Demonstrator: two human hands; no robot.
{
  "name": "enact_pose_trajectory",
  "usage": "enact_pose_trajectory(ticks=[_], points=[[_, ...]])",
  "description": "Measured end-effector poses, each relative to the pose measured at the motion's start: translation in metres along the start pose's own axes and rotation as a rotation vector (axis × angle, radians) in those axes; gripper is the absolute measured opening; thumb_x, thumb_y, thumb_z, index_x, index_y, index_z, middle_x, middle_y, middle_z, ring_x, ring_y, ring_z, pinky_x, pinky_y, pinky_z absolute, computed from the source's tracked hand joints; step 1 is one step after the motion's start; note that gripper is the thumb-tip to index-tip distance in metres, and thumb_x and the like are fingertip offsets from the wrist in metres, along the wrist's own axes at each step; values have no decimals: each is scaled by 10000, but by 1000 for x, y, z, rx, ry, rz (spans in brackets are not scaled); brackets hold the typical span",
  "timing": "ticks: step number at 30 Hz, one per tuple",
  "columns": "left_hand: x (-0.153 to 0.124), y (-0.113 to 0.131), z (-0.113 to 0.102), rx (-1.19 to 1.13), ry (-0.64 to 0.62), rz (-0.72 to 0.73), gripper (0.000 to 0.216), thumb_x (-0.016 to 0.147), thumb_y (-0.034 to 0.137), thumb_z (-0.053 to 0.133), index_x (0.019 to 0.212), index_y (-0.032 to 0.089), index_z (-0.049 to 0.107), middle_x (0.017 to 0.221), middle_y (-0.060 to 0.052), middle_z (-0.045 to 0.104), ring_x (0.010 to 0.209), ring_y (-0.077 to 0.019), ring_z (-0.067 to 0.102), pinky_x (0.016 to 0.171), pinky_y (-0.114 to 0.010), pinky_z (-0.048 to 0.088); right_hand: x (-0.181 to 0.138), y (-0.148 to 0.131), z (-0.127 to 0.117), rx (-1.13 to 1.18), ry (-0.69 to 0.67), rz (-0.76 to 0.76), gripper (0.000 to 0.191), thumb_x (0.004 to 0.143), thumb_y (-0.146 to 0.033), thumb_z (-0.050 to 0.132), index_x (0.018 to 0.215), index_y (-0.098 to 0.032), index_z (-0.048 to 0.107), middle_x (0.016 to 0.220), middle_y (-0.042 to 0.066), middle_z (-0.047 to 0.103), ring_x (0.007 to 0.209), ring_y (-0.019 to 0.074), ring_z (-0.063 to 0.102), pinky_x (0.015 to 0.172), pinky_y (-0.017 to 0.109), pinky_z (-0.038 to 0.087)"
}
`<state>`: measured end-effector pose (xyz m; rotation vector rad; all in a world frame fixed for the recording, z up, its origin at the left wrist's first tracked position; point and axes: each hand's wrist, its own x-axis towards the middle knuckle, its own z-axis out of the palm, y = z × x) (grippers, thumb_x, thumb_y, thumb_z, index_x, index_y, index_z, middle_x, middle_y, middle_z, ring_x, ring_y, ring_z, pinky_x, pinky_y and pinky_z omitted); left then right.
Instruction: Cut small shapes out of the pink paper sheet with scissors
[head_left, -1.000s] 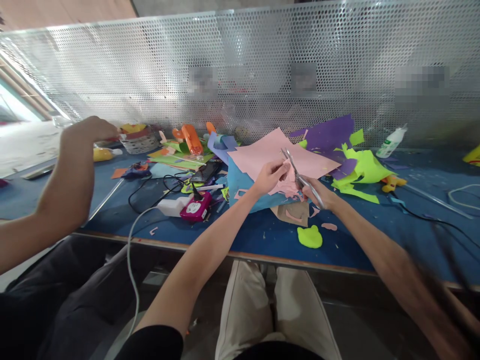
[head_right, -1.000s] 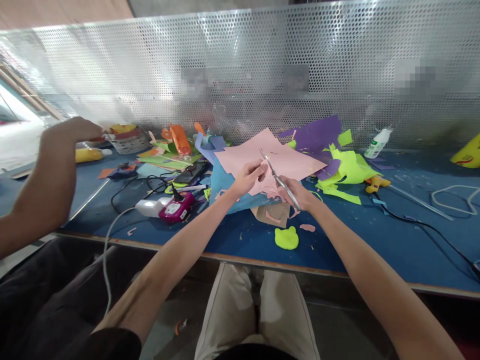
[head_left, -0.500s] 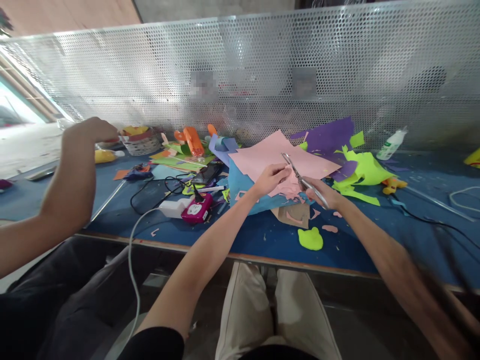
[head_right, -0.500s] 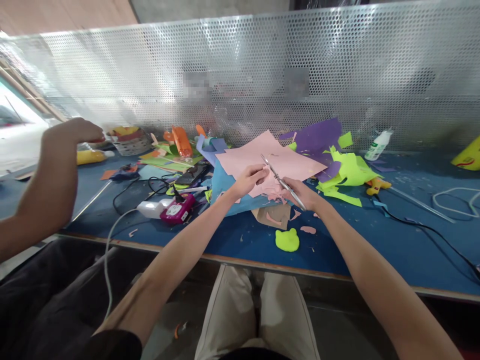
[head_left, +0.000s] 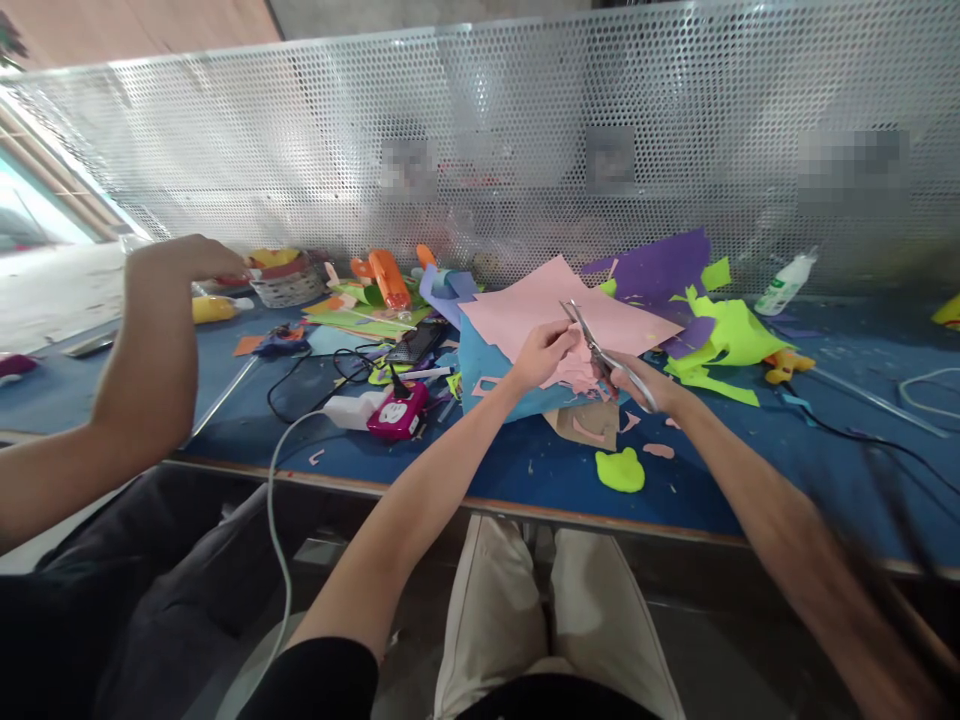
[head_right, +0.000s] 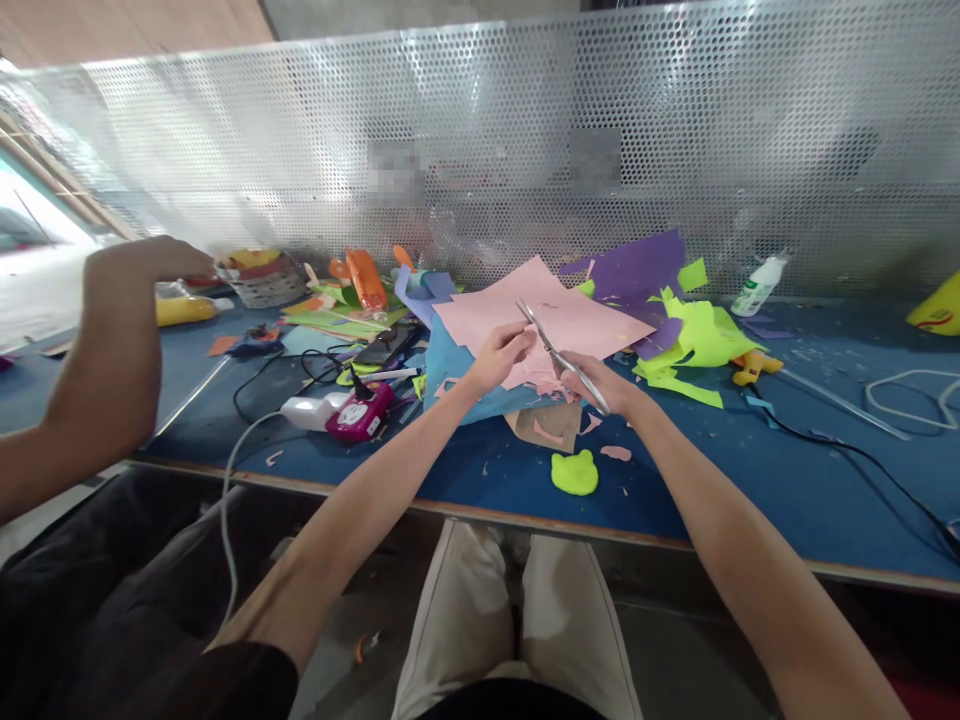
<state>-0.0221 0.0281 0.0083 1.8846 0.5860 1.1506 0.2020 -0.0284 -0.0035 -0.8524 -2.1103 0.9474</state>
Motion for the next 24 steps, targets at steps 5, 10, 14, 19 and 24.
enact_pose_trajectory(ticks=[5, 10, 14, 19, 24], points=[[-1, 7, -1, 34, 9, 17, 433, 968, 512, 549, 692, 189, 468, 643, 32, 384, 618, -107, 359, 591, -278, 280, 1, -5, 0, -4, 1, -4, 616, 917, -830, 503, 906, -216, 531, 757, -6, 516, 627, 152, 510, 596, 307, 480], [-2, 9, 0, 59, 6, 12, 416, 969, 498, 541, 701, 184, 487, 642, 34, 389, 625, -107, 364, 599, -280, 286, -1, -4, 2, -18, 24, -7, 614, 927, -822, 495, 854, -213, 507, 712, -17, 500, 601, 144, 489, 564, 291, 436], [-2, 6, 1, 43, 22, -16, 426, 964, 524, 540, 711, 184, 500, 644, 35, 388, 616, -107, 348, 590, -281, 281, -1, -4, 6, -4, 34, -14, 616, 923, -813, 511, 849, -202, 529, 705, -11, 531, 592, 142, 498, 560, 289, 435], [-2, 3, 0, -16, 18, -9, 464, 965, 553, 563, 690, 193, 465, 637, 36, 363, 597, -105, 330, 576, -282, 275, 1, -3, -1, -214, 222, 158, 554, 858, -711, 697, 692, -202, 556, 542, -40, 461, 504, 120, 433, 473, 265, 332], [0, -4, 2, -65, 14, -6, 505, 972, 620, 567, 716, 190, 499, 657, 29, 384, 583, -100, 333, 553, -280, 261, 1, 7, -24, -101, 723, 192, 415, 778, -567, 842, 716, -210, 640, 543, -27, 540, 418, 117, 436, 388, 282, 333]])
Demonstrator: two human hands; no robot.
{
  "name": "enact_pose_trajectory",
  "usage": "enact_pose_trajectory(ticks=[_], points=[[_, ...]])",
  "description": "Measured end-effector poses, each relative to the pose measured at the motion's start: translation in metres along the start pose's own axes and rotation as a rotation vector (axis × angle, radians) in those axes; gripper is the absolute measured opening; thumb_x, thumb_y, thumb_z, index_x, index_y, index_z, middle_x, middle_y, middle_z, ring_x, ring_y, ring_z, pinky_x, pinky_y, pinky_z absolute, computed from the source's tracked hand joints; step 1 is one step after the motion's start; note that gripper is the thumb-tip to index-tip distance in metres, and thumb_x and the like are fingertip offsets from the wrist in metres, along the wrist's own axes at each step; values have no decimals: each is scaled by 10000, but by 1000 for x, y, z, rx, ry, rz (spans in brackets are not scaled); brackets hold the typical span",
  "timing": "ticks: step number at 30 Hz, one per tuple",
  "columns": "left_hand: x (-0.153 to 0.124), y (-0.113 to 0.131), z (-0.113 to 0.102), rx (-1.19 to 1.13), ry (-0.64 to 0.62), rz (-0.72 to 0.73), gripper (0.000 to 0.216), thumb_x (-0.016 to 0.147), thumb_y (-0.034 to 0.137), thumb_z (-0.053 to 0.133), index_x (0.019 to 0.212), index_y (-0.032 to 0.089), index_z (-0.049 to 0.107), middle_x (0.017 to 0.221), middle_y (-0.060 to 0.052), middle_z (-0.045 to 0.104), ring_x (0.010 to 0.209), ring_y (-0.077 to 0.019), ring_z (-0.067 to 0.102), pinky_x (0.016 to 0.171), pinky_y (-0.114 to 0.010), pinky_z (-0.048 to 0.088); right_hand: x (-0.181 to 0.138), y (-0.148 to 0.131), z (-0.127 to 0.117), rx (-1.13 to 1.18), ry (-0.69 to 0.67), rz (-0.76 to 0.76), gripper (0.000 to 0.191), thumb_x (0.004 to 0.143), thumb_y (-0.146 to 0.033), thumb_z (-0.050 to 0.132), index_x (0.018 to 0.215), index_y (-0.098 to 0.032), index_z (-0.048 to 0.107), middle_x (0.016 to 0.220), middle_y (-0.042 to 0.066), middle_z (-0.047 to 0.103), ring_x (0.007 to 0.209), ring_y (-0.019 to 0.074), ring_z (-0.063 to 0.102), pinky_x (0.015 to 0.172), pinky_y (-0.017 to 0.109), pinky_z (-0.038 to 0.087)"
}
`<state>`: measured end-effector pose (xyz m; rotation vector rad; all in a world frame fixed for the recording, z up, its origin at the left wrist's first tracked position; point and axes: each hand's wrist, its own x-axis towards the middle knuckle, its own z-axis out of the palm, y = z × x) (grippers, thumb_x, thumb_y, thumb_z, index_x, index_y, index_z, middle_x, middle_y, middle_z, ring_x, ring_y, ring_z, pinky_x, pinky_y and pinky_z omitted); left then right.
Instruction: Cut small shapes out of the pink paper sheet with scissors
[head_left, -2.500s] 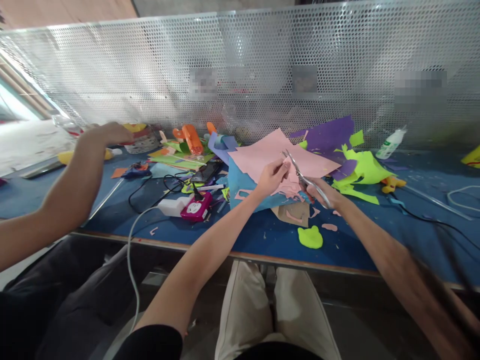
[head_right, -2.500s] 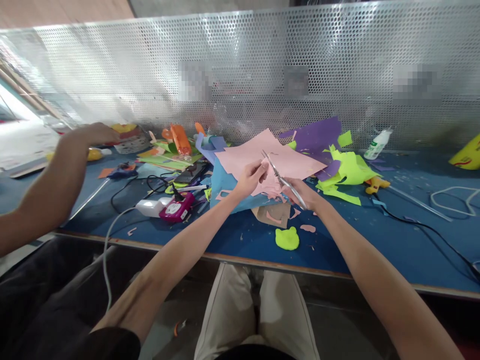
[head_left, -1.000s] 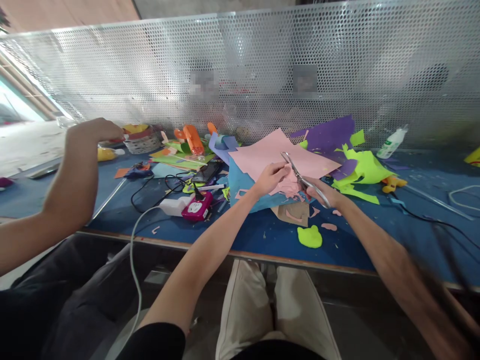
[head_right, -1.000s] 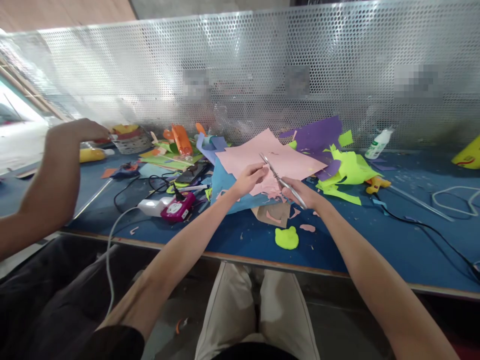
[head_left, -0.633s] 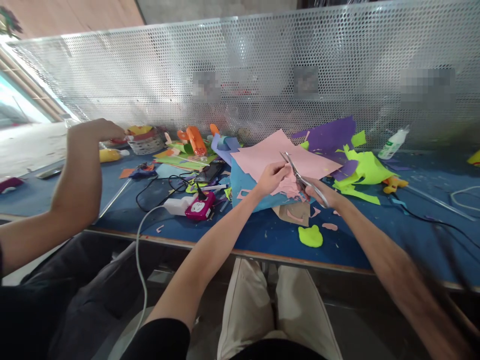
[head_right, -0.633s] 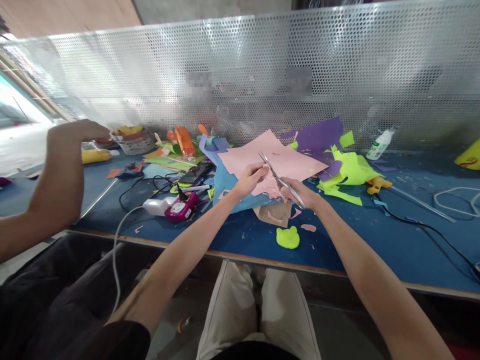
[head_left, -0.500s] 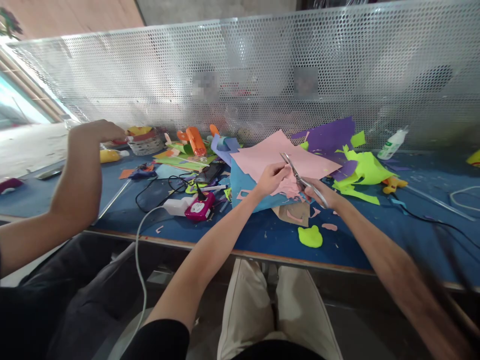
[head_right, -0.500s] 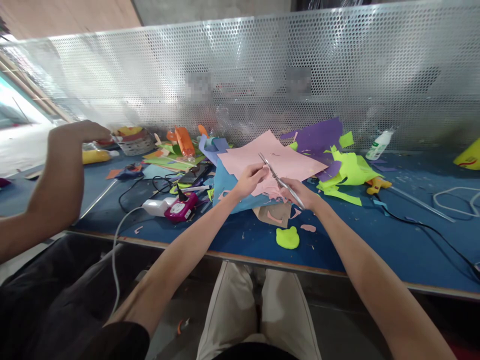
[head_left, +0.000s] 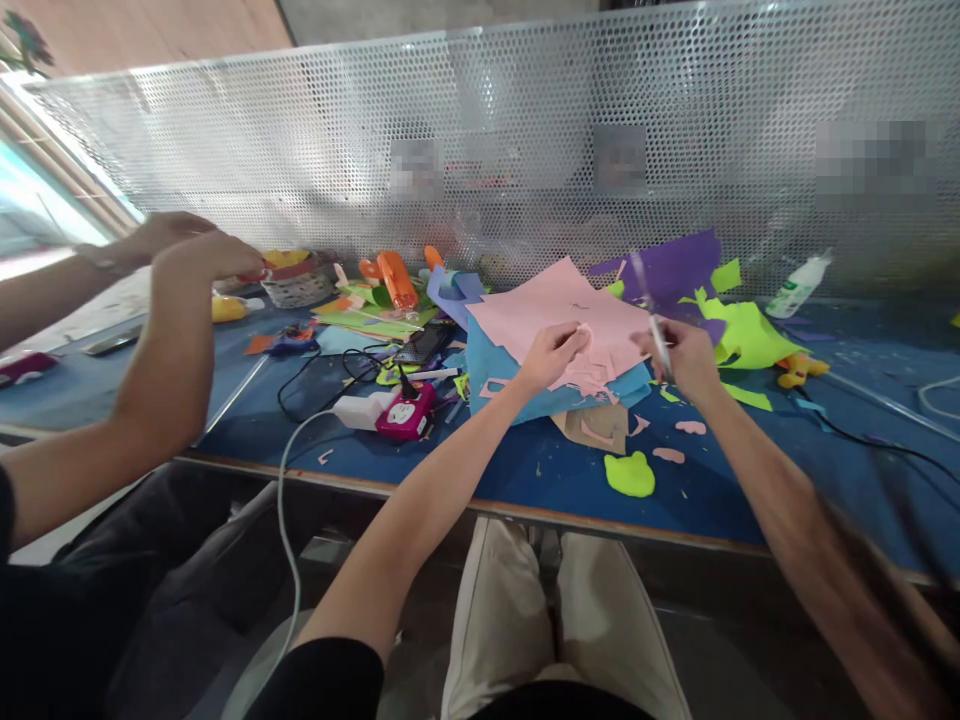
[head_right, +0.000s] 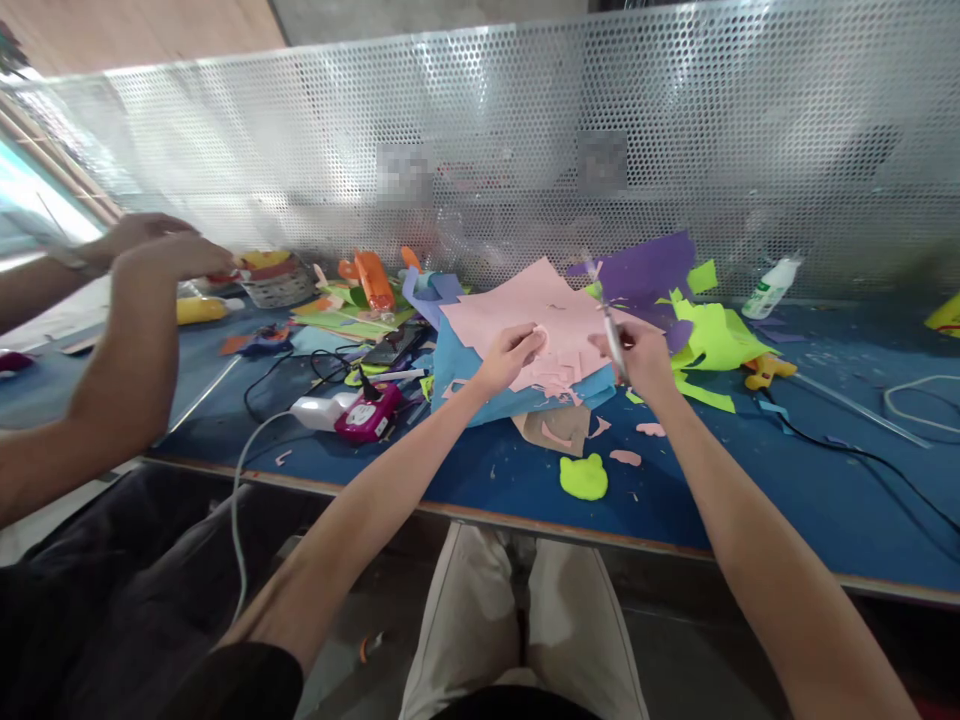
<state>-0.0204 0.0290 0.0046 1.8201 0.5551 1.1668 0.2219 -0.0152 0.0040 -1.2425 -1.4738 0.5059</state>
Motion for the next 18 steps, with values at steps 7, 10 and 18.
enact_pose_trajectory(ticks=[7, 10, 18], points=[[5, -8, 5, -132, 14, -54, 592, 910, 767, 571, 752, 212, 443, 642, 63, 299, 534, -84, 285, 515, -269, 267, 4, 10, 9, 365, 226, 116, 335, 796, -492, 802, 798, -189, 658, 790, 81, 760, 414, 89, 477, 387, 279, 439], [1, -4, 4, 84, 30, -25, 591, 944, 747, 534, 759, 185, 547, 622, 36, 444, 553, -95, 402, 548, -268, 323, -2, 6, 23, 307, 158, 134, 356, 811, -511, 779, 915, -176, 714, 840, 89, 788, 469, 113, 551, 418, 276, 469], [-2, 1, 7, 440, -41, 14, 448, 1015, 526, 554, 769, 172, 678, 650, -10, 641, 584, -121, 529, 642, -260, 383, -10, -7, 46, 287, -30, 71, 519, 821, -484, 789, 1256, -224, 675, 1093, 78, 813, 507, 106, 551, 465, 291, 503]])
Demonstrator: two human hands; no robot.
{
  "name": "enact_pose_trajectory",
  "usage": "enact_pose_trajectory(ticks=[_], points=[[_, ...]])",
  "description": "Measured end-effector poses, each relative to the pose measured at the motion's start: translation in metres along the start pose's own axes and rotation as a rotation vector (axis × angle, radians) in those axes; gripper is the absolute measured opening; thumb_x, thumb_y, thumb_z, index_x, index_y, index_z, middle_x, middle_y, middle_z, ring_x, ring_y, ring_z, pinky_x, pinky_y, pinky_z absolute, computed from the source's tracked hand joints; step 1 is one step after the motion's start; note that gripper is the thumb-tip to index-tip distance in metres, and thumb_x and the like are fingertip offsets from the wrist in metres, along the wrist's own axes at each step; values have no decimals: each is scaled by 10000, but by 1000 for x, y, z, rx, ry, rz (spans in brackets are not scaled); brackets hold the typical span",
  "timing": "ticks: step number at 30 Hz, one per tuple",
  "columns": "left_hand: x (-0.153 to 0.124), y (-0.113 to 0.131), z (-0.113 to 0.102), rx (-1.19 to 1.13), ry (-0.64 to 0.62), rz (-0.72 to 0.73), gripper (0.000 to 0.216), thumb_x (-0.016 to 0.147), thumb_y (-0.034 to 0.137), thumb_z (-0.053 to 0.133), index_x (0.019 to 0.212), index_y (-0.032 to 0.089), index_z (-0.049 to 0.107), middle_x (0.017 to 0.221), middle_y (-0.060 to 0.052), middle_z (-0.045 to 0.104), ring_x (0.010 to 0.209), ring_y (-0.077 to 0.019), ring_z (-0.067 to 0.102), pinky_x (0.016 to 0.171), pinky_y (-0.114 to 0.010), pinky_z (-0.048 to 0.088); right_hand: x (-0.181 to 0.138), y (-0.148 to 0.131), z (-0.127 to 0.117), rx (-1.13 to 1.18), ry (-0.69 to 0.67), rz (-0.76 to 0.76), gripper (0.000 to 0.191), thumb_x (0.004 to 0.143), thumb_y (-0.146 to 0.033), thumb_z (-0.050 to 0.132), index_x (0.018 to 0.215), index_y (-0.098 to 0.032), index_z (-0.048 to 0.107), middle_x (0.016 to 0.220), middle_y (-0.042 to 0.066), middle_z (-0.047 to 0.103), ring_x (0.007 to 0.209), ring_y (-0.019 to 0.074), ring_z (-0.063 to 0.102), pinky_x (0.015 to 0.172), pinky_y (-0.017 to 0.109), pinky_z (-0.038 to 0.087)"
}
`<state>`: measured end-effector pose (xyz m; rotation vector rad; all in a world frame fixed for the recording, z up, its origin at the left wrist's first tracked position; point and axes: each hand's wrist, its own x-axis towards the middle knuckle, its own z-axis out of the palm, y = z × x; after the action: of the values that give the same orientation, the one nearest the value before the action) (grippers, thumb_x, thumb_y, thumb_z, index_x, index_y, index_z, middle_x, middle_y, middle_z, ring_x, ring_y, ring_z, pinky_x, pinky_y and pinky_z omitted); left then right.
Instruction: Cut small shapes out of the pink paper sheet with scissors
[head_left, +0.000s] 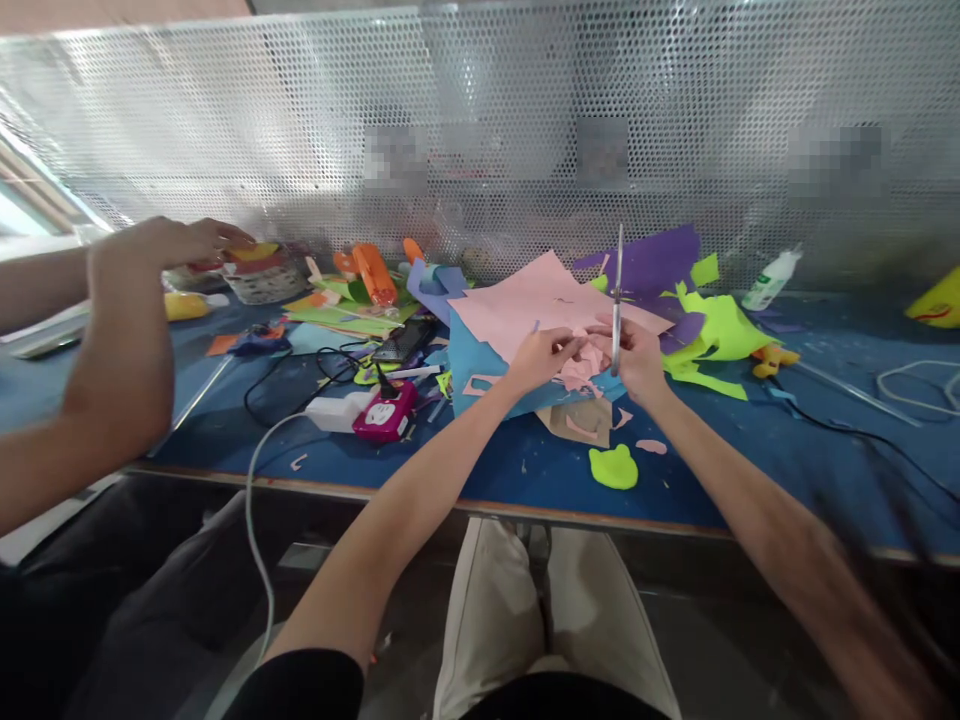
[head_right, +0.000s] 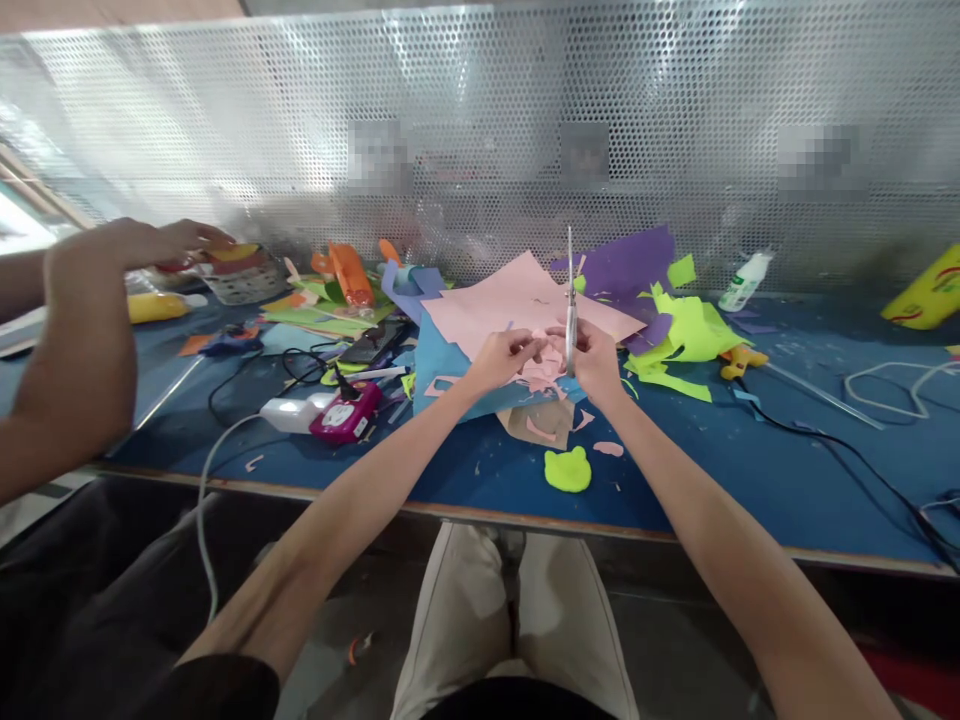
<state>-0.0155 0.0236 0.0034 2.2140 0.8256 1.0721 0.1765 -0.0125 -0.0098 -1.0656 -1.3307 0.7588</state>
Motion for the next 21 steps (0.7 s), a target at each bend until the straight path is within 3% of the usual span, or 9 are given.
enact_pose_trajectory(ticks=[4, 7, 15, 18, 21], points=[[1, -1, 2, 79, -34, 14, 365, 972, 459, 630, 746, 175, 667, 653, -1, 627, 616, -129, 526, 649, -262, 361, -2, -4, -3, 0, -5, -18, 632, 778, -471, 824, 1307, -168, 659, 1039, 94, 818, 518, 110, 554, 474, 279, 488], [2, -1, 2, 38, -49, 40, 323, 940, 458, 670, 795, 170, 691, 695, -6, 630, 631, -131, 514, 641, -270, 364, -5, -8, -4, -67, -45, -31, 615, 777, -450, 827, 1301, -166, 679, 1008, 92, 813, 573, 138, 585, 483, 278, 482], [-1, 5, 6, -418, -231, -75, 537, 960, 694, 569, 960, 159, 619, 722, -19, 629, 632, -138, 610, 568, -253, 437, -12, -18, 8, -14, 135, -116, 556, 807, -442, 797, 1279, -164, 696, 972, 67, 799, 599, 132, 583, 558, 293, 514], [-2, 9, 7, -423, -147, -57, 525, 974, 691, 551, 910, 171, 591, 684, 5, 582, 575, -108, 537, 554, -252, 413, -12, -21, 9, 31, 132, -98, 510, 818, -478, 795, 1227, -191, 693, 940, 52, 793, 524, 111, 530, 495, 286, 464], [-1, 11, 6, -379, -56, -59, 507, 997, 661, 531, 859, 176, 573, 671, 20, 528, 550, -88, 449, 540, -257, 370, -10, -19, 3, 77, 41, -80, 425, 851, -547, 765, 1096, -210, 684, 932, 53, 774, 467, 99, 491, 444, 288, 413]])
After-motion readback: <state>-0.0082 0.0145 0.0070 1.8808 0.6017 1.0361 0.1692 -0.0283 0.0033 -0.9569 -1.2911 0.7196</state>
